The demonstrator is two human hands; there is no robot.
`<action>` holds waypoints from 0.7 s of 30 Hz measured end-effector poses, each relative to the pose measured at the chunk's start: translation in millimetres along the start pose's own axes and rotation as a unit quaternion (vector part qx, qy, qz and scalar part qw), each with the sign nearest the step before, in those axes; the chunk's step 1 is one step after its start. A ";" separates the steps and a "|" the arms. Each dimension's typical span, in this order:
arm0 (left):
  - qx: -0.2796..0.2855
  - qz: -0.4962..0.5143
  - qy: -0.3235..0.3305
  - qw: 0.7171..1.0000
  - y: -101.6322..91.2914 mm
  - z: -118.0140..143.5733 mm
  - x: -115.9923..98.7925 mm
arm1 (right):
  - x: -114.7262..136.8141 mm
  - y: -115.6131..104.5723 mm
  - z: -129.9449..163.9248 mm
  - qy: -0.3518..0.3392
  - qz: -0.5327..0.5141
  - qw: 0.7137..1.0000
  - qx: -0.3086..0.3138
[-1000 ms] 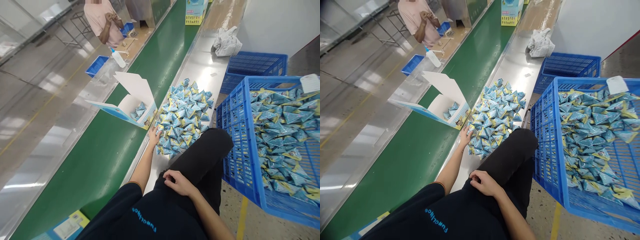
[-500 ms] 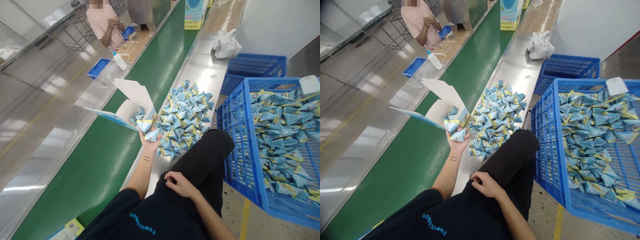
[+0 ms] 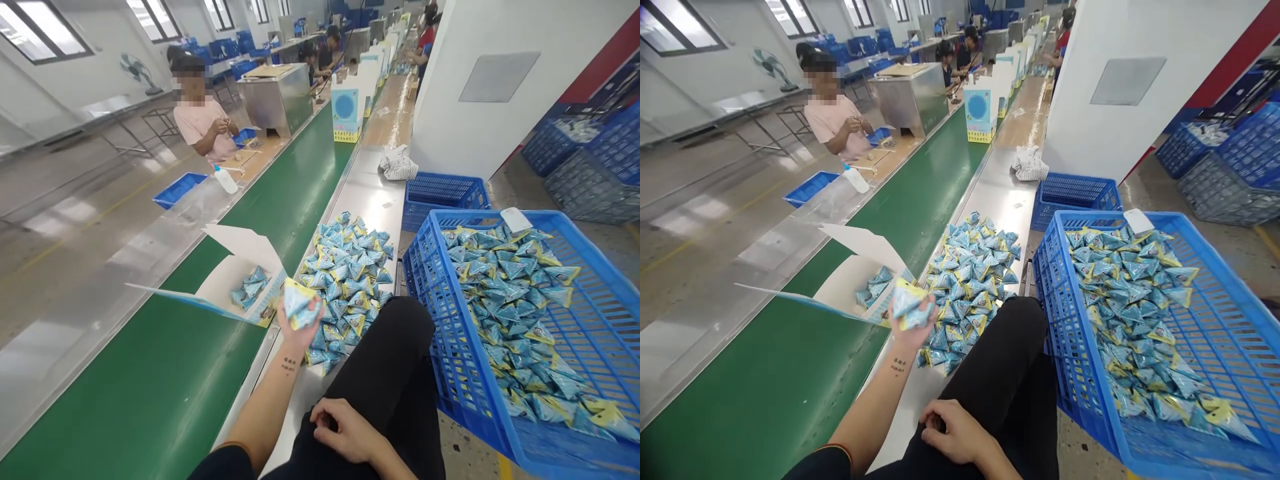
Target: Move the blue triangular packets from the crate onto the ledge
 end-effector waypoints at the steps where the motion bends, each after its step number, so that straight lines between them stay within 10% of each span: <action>1: 0.004 -0.003 -0.012 1.000 2.0 -0.2 3.4 | -0.9 0.5 -0.3 -0.001 -0.001 1.000 -0.001; 10: 0.001 0.029 -0.026 0.999 14.6 1.0 19.8 | -15.8 2.1 -0.8 0.008 0.011 1.000 -0.004; 21: -0.028 0.073 -0.030 0.996 -14.1 4.6 31.0 | -12.6 1.8 0.6 0.034 0.010 0.999 0.002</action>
Point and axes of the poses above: each hand's wrist, its own z-axis away from the middle knuckle, its own y-axis out of the palm, x = y × z, the point moved 4 cm from there along -z, towards the middle knuckle, and after that the axes turned 1 degree about -z, right-handed, at the moved point
